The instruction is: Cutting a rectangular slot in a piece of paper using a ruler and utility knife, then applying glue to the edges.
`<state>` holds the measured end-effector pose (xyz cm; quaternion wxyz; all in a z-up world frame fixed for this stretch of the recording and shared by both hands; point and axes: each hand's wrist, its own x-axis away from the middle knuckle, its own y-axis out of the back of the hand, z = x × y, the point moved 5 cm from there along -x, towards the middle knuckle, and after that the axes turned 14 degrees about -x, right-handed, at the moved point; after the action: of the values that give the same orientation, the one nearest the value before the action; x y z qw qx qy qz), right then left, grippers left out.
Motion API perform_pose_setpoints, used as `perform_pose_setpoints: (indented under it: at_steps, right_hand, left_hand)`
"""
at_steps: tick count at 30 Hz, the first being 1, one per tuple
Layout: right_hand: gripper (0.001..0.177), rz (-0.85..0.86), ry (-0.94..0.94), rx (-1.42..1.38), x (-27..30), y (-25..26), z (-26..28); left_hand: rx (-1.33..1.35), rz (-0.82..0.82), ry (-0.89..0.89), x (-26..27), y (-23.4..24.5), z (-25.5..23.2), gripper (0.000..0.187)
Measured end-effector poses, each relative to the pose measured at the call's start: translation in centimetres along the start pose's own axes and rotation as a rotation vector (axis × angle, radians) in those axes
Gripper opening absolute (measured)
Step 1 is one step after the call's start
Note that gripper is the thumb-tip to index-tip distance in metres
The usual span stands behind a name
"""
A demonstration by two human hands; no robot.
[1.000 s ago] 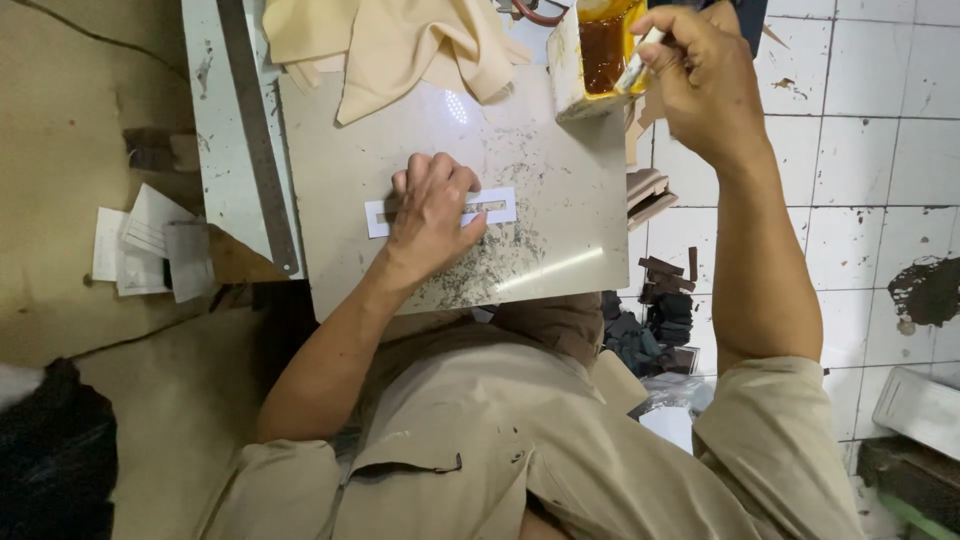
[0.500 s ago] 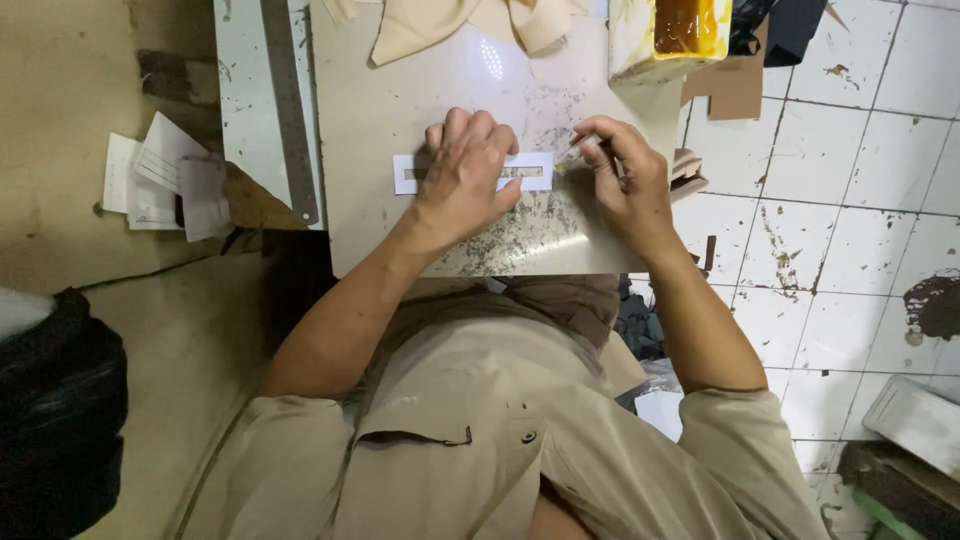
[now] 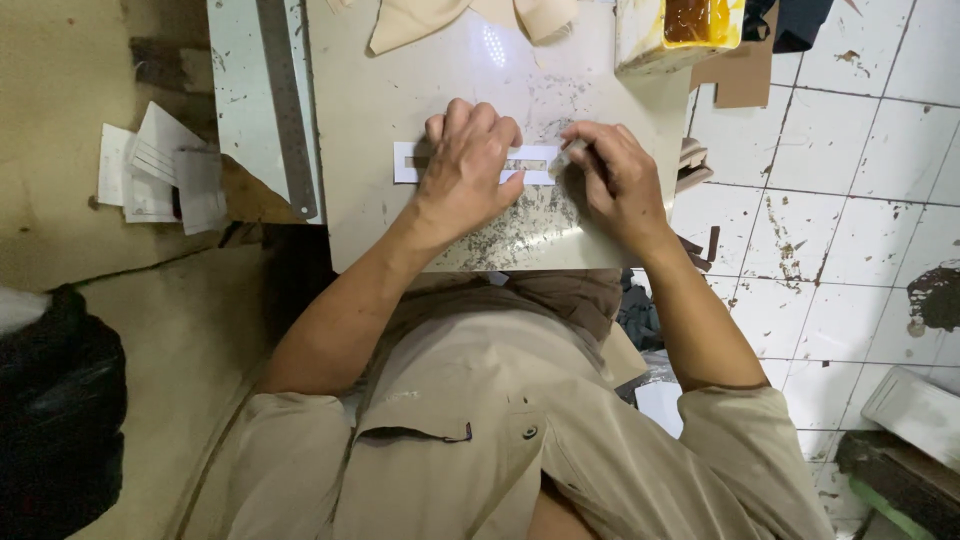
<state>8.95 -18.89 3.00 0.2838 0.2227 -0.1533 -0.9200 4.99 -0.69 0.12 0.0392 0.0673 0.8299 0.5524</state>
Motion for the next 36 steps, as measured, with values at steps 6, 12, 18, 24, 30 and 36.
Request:
perform_pose_setpoints:
  at_steps: [6, 12, 18, 24, 30, 36]
  right_hand:
    - [0.022, 0.045, -0.071, 0.022, 0.0, 0.0, 1.1]
    - [0.018, 0.077, 0.037, 0.088, -0.2, -0.7, 1.7]
    - [0.021, 0.084, 0.058, 0.078, 0.4, -0.2, 1.2]
    - [0.017, 0.138, 0.061, 0.117, 1.1, -0.8, 1.8]
    - [0.019, 0.153, 0.099, 0.126, 1.7, -0.6, 1.9]
    - [0.016, 0.107, 0.158, 0.227, 1.5, 0.1, 2.8]
  left_hand:
    - [-0.119, -0.037, -0.014, -0.1, -1.8, 0.6, 0.037]
    - [-0.127, -0.022, 0.001, 0.0, -1.6, 0.3, 0.037]
    - [-0.118, -0.05, -0.023, -0.1, -1.8, 0.4, 0.039]
    - [-0.104, 0.019, 0.026, -0.2, -1.3, 0.0, 0.033]
    - [-0.112, 0.059, 0.031, -0.4, -0.9, -0.3, 0.031]
    - [-0.139, 0.044, 0.006, -0.5, -1.2, -0.2, 0.027]
